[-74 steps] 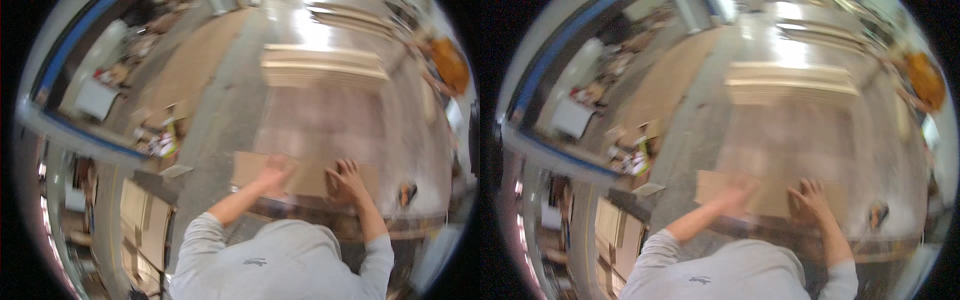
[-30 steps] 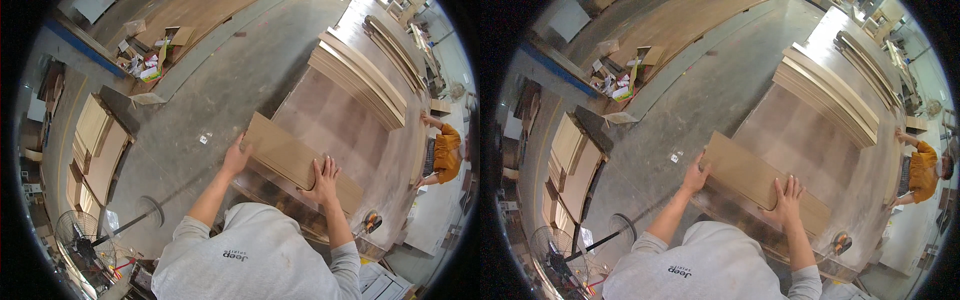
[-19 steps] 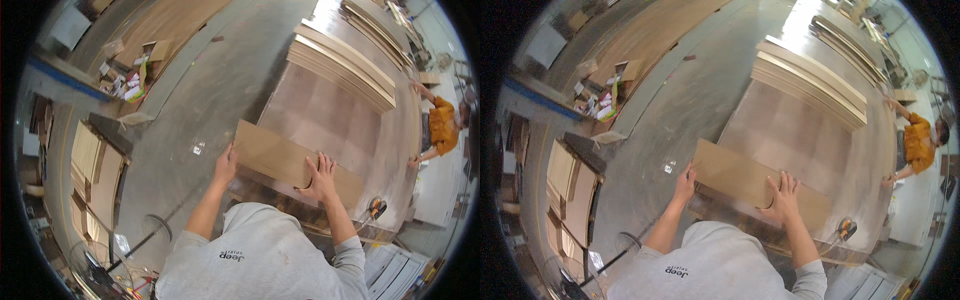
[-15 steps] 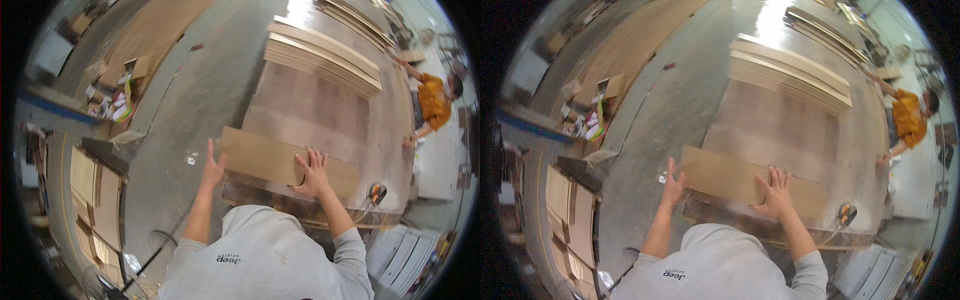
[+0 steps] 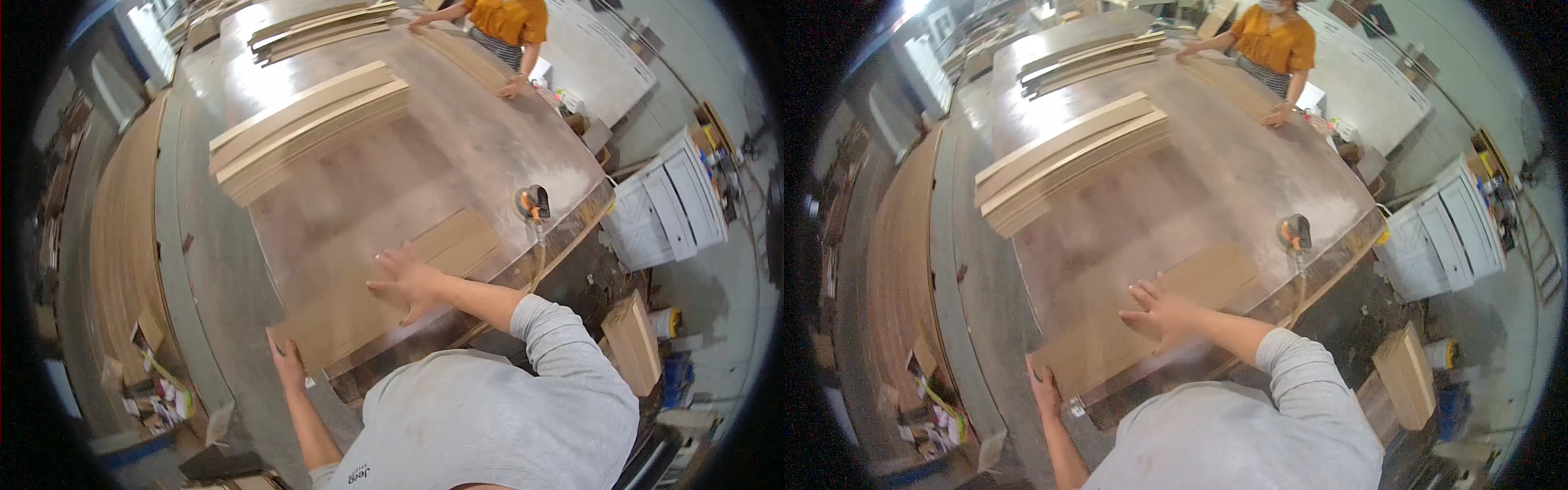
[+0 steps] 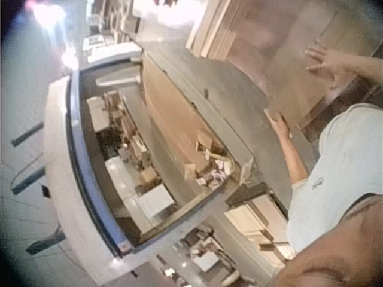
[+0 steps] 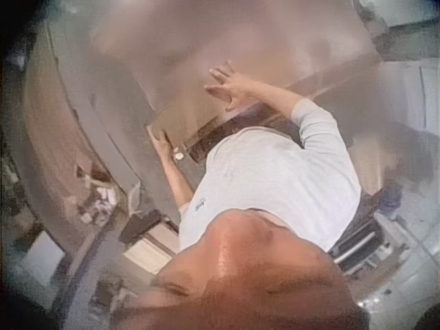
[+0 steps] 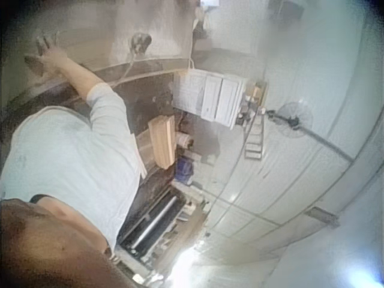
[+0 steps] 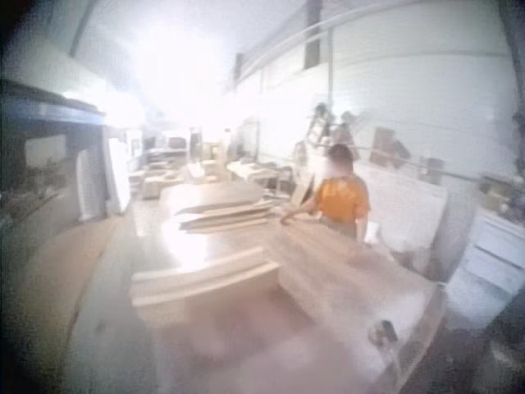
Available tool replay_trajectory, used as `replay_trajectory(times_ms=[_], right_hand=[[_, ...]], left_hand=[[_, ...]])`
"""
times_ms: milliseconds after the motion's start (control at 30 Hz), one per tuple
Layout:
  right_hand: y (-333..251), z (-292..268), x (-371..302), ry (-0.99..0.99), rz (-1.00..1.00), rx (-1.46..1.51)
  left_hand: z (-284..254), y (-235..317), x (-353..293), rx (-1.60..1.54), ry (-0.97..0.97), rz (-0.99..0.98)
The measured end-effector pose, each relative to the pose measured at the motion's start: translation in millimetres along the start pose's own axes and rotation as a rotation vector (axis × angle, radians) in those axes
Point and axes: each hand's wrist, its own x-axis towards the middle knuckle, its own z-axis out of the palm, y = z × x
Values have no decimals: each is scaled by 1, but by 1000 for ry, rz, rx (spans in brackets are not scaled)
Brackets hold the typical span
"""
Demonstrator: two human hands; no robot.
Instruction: Sanding wooden boards using a power sander and stacking them on a workbench.
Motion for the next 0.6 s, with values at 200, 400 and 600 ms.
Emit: replay_trajectory(times_ms=[200, 400, 600], right_hand=[[4, 0, -5, 49, 6, -13], [4, 12, -11, 157, -12, -11], [3, 14, -6, 177, -16, 2]], left_hand=[[-8, -10, 5, 487, 25, 212], [57, 34, -23, 1381, -68, 668], [142, 60, -25, 1542, -502, 747]])
